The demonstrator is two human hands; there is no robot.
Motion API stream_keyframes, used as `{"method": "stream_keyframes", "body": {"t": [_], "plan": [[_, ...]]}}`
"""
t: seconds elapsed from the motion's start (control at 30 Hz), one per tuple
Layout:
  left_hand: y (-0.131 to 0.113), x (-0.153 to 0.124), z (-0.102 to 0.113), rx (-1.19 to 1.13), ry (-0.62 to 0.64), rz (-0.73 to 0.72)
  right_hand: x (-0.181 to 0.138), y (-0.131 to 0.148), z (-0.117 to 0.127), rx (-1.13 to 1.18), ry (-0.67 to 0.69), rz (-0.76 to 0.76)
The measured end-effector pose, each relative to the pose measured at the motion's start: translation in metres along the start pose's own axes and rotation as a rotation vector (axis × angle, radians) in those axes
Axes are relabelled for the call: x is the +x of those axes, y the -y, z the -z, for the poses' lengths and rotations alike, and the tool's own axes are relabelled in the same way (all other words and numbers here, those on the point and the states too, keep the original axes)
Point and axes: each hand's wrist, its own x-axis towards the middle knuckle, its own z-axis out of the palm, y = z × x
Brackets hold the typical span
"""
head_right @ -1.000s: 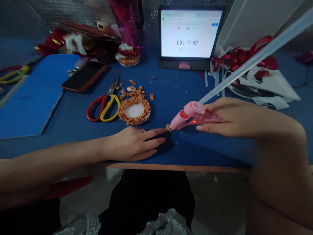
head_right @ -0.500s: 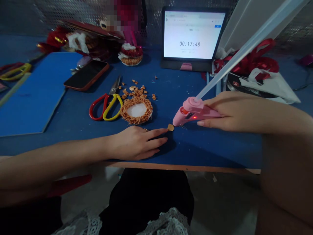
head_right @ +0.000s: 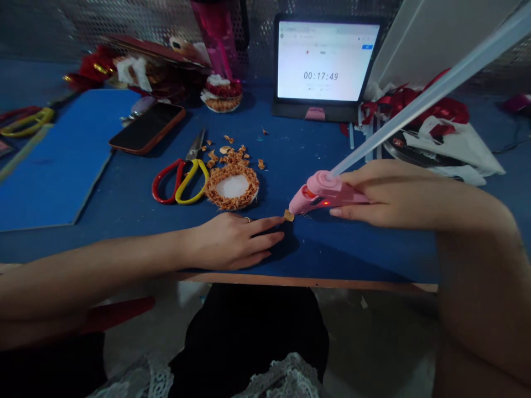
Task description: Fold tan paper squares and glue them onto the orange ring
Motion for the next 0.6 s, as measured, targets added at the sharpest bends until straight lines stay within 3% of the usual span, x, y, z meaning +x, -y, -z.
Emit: {"method": "stream_keyframes", "body": {"t": [0.3, 0.6], "plan": [[0.0001, -0.0004, -0.0012, -0.011, -0.008, 0.002, 0.0056, 0.0001, 0.0008, 0.027, 0.011, 0.099], [0.0002, 0.0001, -0.0006, -0.002, -0.004, 0.000, 0.0019, 0.0021, 0.0003, -0.016, -0.015, -0.032]]}}
